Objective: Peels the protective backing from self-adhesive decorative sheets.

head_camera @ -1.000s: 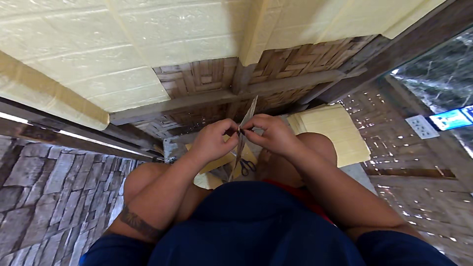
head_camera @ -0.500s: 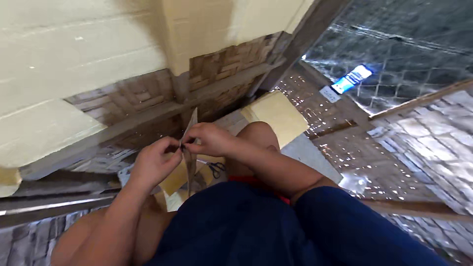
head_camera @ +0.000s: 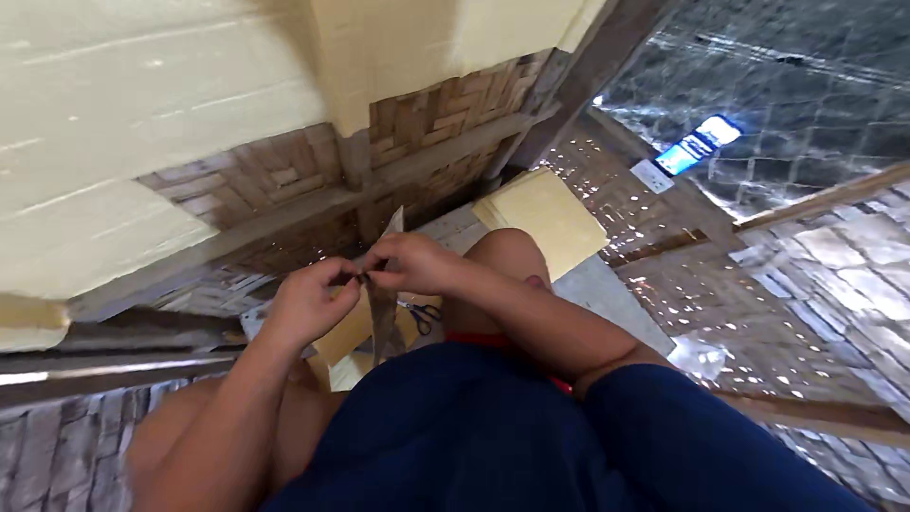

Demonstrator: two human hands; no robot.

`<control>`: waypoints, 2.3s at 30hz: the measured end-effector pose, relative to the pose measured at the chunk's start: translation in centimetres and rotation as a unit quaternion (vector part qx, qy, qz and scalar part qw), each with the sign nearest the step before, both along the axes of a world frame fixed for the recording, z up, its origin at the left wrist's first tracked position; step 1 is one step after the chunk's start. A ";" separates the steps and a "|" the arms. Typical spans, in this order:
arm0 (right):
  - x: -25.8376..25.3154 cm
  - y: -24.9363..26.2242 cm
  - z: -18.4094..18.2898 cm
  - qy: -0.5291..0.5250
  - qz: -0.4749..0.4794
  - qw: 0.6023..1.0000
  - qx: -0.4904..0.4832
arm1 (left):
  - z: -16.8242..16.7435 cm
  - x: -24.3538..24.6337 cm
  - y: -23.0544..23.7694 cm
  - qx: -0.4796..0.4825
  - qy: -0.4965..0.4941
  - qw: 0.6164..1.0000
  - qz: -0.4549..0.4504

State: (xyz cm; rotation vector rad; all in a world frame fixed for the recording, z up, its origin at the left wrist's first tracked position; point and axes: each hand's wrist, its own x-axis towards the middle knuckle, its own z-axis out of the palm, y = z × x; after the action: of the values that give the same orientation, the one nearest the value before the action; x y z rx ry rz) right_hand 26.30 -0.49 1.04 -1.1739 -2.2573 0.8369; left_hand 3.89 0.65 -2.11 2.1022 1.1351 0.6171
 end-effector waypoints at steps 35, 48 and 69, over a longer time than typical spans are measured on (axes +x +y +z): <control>0.2 0.8 -1.8 0.063 -0.013 0.998 0.000 | 1.7 -0.3 -0.5 -0.053 -0.027 0.998 0.001; 0.1 0.7 -3.7 0.240 -0.157 0.949 -0.130 | 0.4 -0.6 0.4 -0.078 -0.216 0.968 0.096; -0.5 -1.0 -3.7 0.480 -0.136 0.711 -0.495 | 0.5 -0.3 -0.4 -0.036 -0.127 0.991 -0.003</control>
State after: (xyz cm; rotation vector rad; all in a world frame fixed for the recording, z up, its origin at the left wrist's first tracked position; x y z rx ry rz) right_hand 25.84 -1.48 -2.65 -0.9746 -0.6736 2.0249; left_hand 3.56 0.28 -1.64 1.9015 0.9922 0.8035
